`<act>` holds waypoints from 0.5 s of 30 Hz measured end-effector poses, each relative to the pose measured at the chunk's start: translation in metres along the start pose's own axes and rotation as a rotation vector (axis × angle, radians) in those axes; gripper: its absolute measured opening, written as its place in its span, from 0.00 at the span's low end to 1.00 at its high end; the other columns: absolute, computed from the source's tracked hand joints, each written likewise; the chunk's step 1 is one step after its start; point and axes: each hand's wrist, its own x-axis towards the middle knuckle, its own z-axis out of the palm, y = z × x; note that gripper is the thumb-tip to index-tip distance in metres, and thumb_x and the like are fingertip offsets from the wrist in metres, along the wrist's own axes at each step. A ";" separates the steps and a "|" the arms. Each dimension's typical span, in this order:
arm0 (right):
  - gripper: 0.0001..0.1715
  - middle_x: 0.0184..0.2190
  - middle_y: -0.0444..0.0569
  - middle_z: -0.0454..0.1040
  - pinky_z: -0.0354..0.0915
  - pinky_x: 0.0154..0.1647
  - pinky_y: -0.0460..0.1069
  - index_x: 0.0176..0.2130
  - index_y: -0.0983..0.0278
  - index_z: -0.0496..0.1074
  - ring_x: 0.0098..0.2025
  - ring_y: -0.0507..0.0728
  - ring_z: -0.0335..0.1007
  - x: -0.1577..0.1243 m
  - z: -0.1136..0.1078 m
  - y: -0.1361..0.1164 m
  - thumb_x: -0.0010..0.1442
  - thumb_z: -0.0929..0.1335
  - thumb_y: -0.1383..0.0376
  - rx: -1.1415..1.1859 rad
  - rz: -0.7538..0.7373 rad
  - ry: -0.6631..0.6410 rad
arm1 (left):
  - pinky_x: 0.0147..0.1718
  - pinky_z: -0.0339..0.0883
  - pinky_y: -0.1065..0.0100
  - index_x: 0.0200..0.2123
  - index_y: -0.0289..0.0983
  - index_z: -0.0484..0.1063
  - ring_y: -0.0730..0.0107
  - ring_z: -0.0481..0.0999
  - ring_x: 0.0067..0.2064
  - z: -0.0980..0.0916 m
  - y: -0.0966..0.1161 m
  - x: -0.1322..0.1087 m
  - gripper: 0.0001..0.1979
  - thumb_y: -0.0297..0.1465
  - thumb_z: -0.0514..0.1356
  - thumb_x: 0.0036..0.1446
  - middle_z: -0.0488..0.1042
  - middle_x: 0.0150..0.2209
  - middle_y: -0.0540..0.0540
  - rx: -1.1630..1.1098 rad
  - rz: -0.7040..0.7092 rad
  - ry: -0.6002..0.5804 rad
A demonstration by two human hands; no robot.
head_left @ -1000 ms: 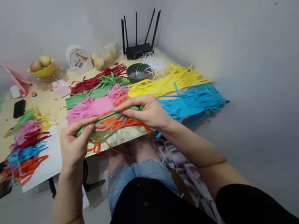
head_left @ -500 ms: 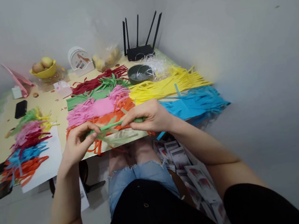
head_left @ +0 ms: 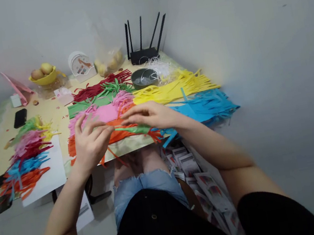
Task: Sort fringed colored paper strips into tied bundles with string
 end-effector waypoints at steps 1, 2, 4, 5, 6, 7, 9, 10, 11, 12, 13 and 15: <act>0.25 0.42 0.51 0.83 0.71 0.42 0.47 0.47 0.68 0.78 0.41 0.54 0.79 0.005 0.001 0.004 0.64 0.68 0.50 0.092 0.048 -0.028 | 0.66 0.53 0.44 0.42 0.45 0.78 0.64 0.81 0.45 0.003 -0.001 -0.002 0.09 0.26 0.62 0.62 0.84 0.37 0.51 0.033 0.059 0.039; 0.25 0.38 0.50 0.83 0.70 0.39 0.46 0.43 0.68 0.79 0.37 0.53 0.77 0.009 0.004 0.008 0.64 0.68 0.49 0.170 0.082 -0.074 | 0.66 0.52 0.44 0.45 0.46 0.78 0.63 0.81 0.46 0.006 -0.002 -0.005 0.11 0.25 0.62 0.62 0.84 0.40 0.51 0.049 0.106 0.068; 0.25 0.31 0.48 0.82 0.67 0.35 0.45 0.37 0.69 0.79 0.31 0.50 0.74 0.016 0.013 0.016 0.60 0.71 0.48 0.313 0.124 -0.146 | 0.67 0.50 0.43 0.49 0.47 0.77 0.62 0.81 0.49 0.011 -0.004 -0.009 0.15 0.24 0.63 0.61 0.84 0.44 0.50 0.055 0.163 0.100; 0.24 0.29 0.48 0.81 0.67 0.35 0.45 0.35 0.68 0.78 0.29 0.50 0.73 0.017 0.019 0.019 0.58 0.73 0.48 0.391 0.139 -0.141 | 0.67 0.49 0.43 0.51 0.47 0.76 0.61 0.81 0.50 0.014 -0.005 -0.011 0.17 0.24 0.64 0.60 0.84 0.45 0.49 0.051 0.171 0.114; 0.24 0.28 0.47 0.81 0.67 0.35 0.45 0.34 0.68 0.77 0.29 0.50 0.73 0.018 0.025 0.022 0.56 0.74 0.49 0.466 0.150 -0.112 | 0.68 0.49 0.43 0.51 0.48 0.76 0.60 0.81 0.52 0.017 -0.006 -0.012 0.19 0.23 0.64 0.60 0.83 0.45 0.49 0.042 0.165 0.138; 0.23 0.26 0.46 0.80 0.68 0.36 0.45 0.34 0.68 0.77 0.29 0.50 0.73 0.018 0.031 0.023 0.54 0.75 0.49 0.527 0.158 -0.066 | 0.68 0.49 0.43 0.51 0.48 0.76 0.60 0.81 0.52 0.020 -0.006 -0.014 0.19 0.23 0.64 0.59 0.84 0.45 0.50 0.029 0.141 0.166; 0.22 0.25 0.45 0.79 0.68 0.37 0.46 0.35 0.67 0.76 0.29 0.50 0.74 0.017 0.041 0.025 0.53 0.77 0.50 0.593 0.151 0.039 | 0.68 0.50 0.44 0.49 0.48 0.78 0.61 0.82 0.50 0.029 -0.004 -0.015 0.18 0.23 0.64 0.59 0.84 0.41 0.50 -0.016 0.044 0.231; 0.22 0.25 0.45 0.79 0.69 0.36 0.46 0.35 0.67 0.76 0.29 0.50 0.74 0.017 0.044 0.025 0.53 0.77 0.51 0.610 0.131 0.078 | 0.67 0.51 0.45 0.47 0.47 0.78 0.62 0.82 0.48 0.034 -0.002 -0.016 0.16 0.23 0.64 0.59 0.84 0.40 0.50 -0.049 -0.023 0.268; 0.22 0.24 0.45 0.79 0.69 0.36 0.46 0.35 0.67 0.76 0.28 0.50 0.74 0.018 0.047 0.026 0.53 0.77 0.51 0.624 0.098 0.105 | 0.66 0.54 0.46 0.45 0.46 0.79 0.63 0.83 0.46 0.039 0.002 -0.016 0.14 0.23 0.64 0.59 0.84 0.39 0.50 -0.088 -0.095 0.311; 0.22 0.24 0.44 0.79 0.69 0.36 0.46 0.35 0.67 0.76 0.28 0.51 0.75 0.019 0.048 0.027 0.53 0.76 0.50 0.640 0.060 0.121 | 0.65 0.57 0.47 0.44 0.45 0.80 0.64 0.83 0.44 0.044 0.006 -0.015 0.13 0.24 0.65 0.59 0.84 0.39 0.50 -0.133 -0.172 0.353; 0.23 0.25 0.45 0.79 0.70 0.36 0.46 0.36 0.66 0.76 0.28 0.51 0.75 0.021 0.049 0.027 0.54 0.76 0.50 0.653 0.023 0.123 | 0.64 0.59 0.48 0.43 0.44 0.80 0.64 0.83 0.44 0.048 0.011 -0.014 0.11 0.25 0.65 0.59 0.84 0.40 0.49 -0.185 -0.253 0.397; 0.23 0.26 0.45 0.79 0.70 0.36 0.47 0.37 0.66 0.76 0.29 0.51 0.75 0.027 0.047 0.029 0.55 0.75 0.49 0.637 -0.031 0.123 | 0.61 0.64 0.51 0.41 0.42 0.81 0.64 0.83 0.46 0.056 0.020 -0.011 0.08 0.27 0.65 0.60 0.83 0.42 0.47 -0.325 -0.430 0.468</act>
